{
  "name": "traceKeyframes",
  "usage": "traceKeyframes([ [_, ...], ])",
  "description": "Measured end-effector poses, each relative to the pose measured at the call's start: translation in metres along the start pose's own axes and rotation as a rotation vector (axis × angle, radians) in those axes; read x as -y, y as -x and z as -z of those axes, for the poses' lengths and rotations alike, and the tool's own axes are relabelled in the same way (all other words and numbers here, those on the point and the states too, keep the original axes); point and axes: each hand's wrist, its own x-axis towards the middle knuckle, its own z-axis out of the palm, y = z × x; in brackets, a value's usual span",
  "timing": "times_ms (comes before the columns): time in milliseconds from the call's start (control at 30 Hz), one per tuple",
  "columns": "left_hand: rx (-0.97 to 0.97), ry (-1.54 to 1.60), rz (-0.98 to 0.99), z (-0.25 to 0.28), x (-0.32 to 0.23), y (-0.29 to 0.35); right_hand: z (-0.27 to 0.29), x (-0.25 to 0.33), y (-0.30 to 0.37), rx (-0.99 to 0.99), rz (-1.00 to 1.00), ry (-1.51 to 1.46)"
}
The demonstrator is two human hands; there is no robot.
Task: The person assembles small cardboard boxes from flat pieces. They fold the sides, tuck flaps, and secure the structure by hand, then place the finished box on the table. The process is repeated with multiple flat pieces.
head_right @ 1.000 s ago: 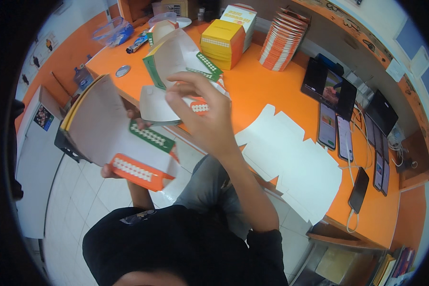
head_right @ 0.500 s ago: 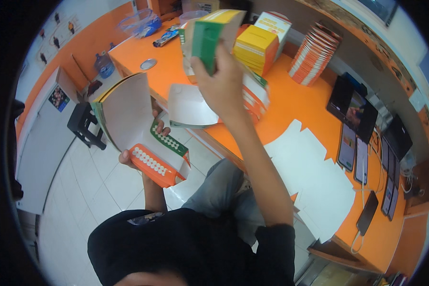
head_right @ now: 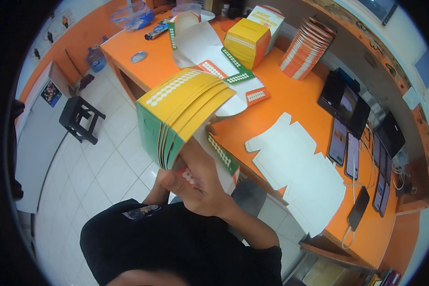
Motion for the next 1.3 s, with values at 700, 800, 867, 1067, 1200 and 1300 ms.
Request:
traceKeyframes([
  [700, -0.178, -0.003, -0.084, 0.104, -0.026, -0.003, 0.072, -0.016, -0.071, 0.003, -0.339, 0.968],
  [800, -0.133, -0.108, -0.100, 0.087, -0.012, 0.004, 0.054, 0.021, -0.055, -0.133, -0.312, 0.233],
  [867, -0.134, -0.058, -0.078, 0.074, 0.000, 0.004, 0.030, 0.027, -0.043, -0.201, -0.350, -0.023],
  [1067, -0.164, 0.042, -0.030, 0.048, 0.018, 0.000, 0.005, 0.019, -0.019, -0.169, -0.244, -0.812],
  [1200, -0.171, 0.050, -0.003, 0.043, 0.014, -0.004, 0.009, 0.036, -0.015, -0.238, -0.475, -0.465],
  [1300, -0.180, 0.045, 0.025, 0.045, 0.010, -0.005, 0.012, 0.046, -0.020, -0.282, -0.476, -0.498],
])
